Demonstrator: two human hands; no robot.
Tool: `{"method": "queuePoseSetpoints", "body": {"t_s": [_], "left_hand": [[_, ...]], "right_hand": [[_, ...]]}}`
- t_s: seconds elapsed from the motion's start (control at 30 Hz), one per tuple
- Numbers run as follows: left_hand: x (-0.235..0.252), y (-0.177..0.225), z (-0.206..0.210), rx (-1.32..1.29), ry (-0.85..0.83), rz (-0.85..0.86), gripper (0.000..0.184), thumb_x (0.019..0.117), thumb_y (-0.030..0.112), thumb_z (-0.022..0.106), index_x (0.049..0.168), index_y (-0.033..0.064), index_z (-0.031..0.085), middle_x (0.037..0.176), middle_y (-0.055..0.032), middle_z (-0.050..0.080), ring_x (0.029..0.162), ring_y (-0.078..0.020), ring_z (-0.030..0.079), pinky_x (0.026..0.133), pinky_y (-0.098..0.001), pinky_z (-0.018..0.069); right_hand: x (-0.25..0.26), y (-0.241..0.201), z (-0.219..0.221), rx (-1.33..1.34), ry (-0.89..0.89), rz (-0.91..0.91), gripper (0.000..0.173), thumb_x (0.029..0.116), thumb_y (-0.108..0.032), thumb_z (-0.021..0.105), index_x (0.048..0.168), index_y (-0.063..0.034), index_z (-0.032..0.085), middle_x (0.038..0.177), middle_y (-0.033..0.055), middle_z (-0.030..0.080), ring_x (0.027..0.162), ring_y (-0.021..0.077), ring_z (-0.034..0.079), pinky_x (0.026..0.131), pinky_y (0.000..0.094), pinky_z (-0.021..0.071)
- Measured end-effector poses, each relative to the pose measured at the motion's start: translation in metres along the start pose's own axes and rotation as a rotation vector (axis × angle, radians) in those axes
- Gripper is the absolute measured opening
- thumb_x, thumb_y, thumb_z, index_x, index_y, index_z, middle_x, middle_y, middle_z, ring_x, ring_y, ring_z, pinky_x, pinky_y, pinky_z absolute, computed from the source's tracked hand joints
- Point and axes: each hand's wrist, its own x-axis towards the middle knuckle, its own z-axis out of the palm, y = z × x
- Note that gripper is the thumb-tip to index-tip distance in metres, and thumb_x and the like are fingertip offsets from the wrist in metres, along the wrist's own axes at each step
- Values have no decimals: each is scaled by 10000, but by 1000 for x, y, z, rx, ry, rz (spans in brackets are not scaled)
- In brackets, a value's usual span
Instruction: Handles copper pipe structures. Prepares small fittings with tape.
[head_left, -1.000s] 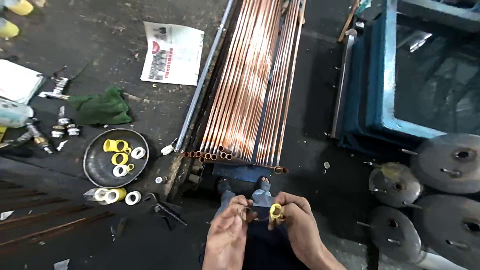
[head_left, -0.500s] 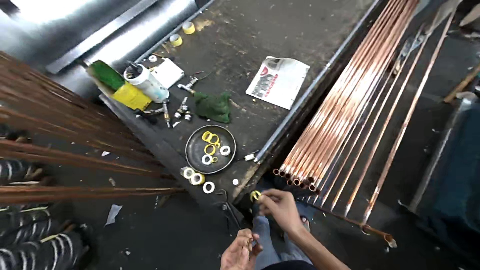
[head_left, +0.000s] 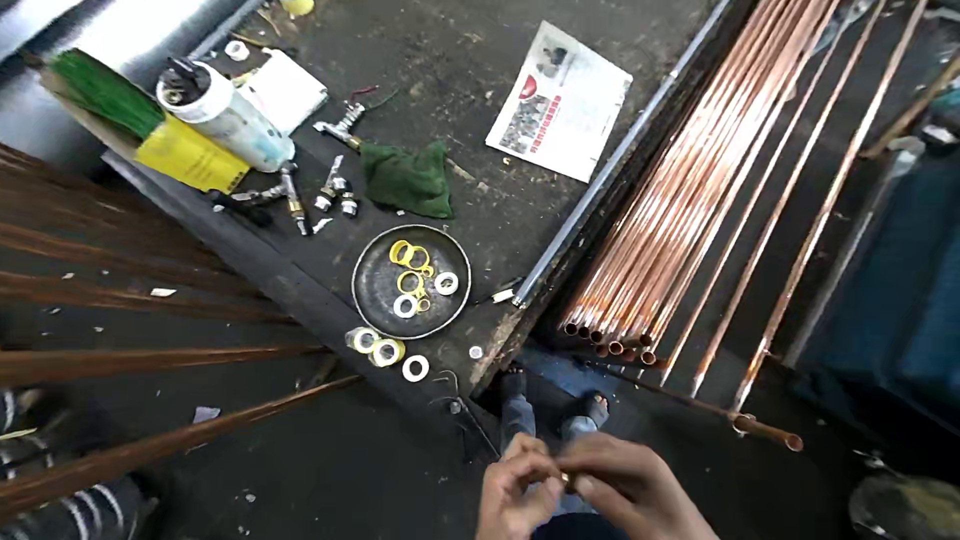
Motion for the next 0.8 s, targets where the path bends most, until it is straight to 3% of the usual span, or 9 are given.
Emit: {"method": "queuePoseSetpoints", "body": {"t_s": [0.13, 0.27, 0.33, 0.4, 0.5, 0.57, 0.67, 0.8], "left_hand": [[19, -22, 59, 23, -369, -122, 115, 929, 64, 664, 925, -34, 724, 1103, -106, 649, 991, -144, 641, 864, -303, 575], [31, -50, 125, 120, -560, -199, 139, 961, 120, 658, 950, 9, 742, 1108, -88, 667, 965, -144, 659, 807, -299, 590], [32, -64, 152, 336, -579, -153, 143, 983, 160, 638, 991, 95, 765, 1093, -31, 693, 960, -125, 678, 803, -309, 604], [34, -80, 175, 512, -537, -86, 162, 977, 170, 623, 1055, 147, 763, 1068, 17, 696, 929, -93, 670, 791, -302, 598], [44, -104, 200, 562, -451, -92, 228, 960, 114, 612, 1158, 104, 727, 1073, -12, 696, 900, -110, 680, 764, -311, 604], [57, -122, 215, 598, -403, -89, 318, 961, 129, 608, 1271, 94, 674, 1157, -29, 679, 933, -124, 689, 764, -320, 619], [83, -145, 236, 711, -338, 40, 409, 969, 176, 587, 1370, 101, 626, 1303, -36, 644, 1032, -120, 685, 809, -323, 630], [108, -170, 252, 793, -343, 175, 387, 974, 225, 550, 1328, 152, 689, 1382, 10, 651, 1247, -124, 630, 985, -356, 591]], "right_hand": [[-83, -19, -38, -29, 237, 94, 167, 945, -48, 712, 1104, -9, 745, 1086, 133, 722, 945, 229, 724, 798, 392, 652], [-152, -25, -76, -127, 454, 177, 188, 931, -43, 730, 1115, -45, 765, 1048, 105, 736, 848, 213, 734, 727, 378, 664], [-202, -24, -92, -198, 546, 266, 208, 941, -71, 729, 1143, -99, 771, 1039, 71, 740, 811, 198, 733, 703, 371, 666], [-252, -22, -106, -245, 644, 361, 162, 942, -86, 730, 1096, -94, 779, 1035, 63, 744, 826, 194, 733, 716, 373, 660], [-306, -3, -115, -163, 808, 483, 177, 947, -93, 728, 1104, -16, 756, 1075, 126, 733, 903, 251, 740, 792, 436, 662], [-314, 18, -123, -99, 906, 473, 184, 939, -67, 731, 1106, 10, 743, 1082, 150, 713, 892, 280, 737, 784, 463, 667], [-283, 46, -155, -188, 952, 329, 156, 924, -30, 730, 1077, -35, 759, 1038, 107, 727, 822, 243, 742, 705, 423, 678], [-223, 81, -212, -296, 928, 59, 131, 923, -62, 736, 1047, -73, 774, 1006, 73, 736, 782, 191, 732, 650, 341, 667]]}}
